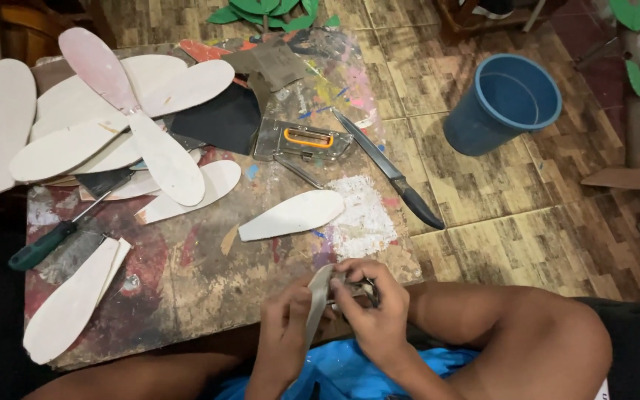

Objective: Sanding the edges of white wooden petals using sandpaper on a cluttered workbench.

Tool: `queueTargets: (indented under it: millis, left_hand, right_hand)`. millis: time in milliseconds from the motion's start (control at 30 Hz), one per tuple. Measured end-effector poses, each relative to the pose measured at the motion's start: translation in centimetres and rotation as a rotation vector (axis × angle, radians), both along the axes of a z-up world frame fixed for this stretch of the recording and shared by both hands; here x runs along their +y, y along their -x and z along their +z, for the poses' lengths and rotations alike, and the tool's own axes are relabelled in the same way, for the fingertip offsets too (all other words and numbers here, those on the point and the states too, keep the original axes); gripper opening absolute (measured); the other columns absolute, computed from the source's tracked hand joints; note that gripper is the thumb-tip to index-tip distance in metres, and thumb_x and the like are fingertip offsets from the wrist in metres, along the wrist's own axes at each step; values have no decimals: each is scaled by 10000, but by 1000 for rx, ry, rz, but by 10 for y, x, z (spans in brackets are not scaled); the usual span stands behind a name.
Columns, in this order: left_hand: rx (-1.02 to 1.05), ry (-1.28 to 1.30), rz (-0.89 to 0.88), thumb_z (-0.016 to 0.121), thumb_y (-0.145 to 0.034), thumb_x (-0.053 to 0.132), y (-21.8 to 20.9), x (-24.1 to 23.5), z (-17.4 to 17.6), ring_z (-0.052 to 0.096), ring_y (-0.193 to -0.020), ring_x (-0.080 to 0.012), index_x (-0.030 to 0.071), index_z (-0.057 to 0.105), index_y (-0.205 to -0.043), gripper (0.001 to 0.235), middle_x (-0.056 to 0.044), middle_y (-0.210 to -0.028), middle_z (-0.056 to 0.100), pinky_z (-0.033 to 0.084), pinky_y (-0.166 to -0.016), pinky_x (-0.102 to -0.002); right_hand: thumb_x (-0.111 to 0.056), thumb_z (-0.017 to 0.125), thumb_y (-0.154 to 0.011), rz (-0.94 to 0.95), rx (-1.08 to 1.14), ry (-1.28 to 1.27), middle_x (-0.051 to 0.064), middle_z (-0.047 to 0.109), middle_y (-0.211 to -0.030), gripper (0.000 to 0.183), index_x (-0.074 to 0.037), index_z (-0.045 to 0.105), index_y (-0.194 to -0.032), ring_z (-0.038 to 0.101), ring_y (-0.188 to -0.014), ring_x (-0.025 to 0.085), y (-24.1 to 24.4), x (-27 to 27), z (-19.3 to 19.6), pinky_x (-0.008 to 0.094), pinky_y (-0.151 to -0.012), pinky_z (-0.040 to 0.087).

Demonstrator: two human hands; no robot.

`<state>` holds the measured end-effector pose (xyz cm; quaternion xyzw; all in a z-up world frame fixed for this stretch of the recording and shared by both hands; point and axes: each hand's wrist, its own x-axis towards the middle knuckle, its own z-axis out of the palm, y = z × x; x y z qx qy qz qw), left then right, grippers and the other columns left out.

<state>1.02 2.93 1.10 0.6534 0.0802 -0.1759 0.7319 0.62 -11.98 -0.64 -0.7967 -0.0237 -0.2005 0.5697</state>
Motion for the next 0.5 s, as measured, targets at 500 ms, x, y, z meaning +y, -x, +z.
queueTargets:
  millis: [500]
  left_hand:
    - [-169, -206, 39, 629, -917, 435, 4, -1, -27, 797, -902, -119, 132, 806, -1134, 413, -30, -976, 863, 619, -710, -297]
  right_hand:
    - [23, 639, -762, -62, 186, -109, 56, 685, -855, 182, -90, 547, -870, 563, -702, 108, 8, 5, -4, 268, -580, 476]
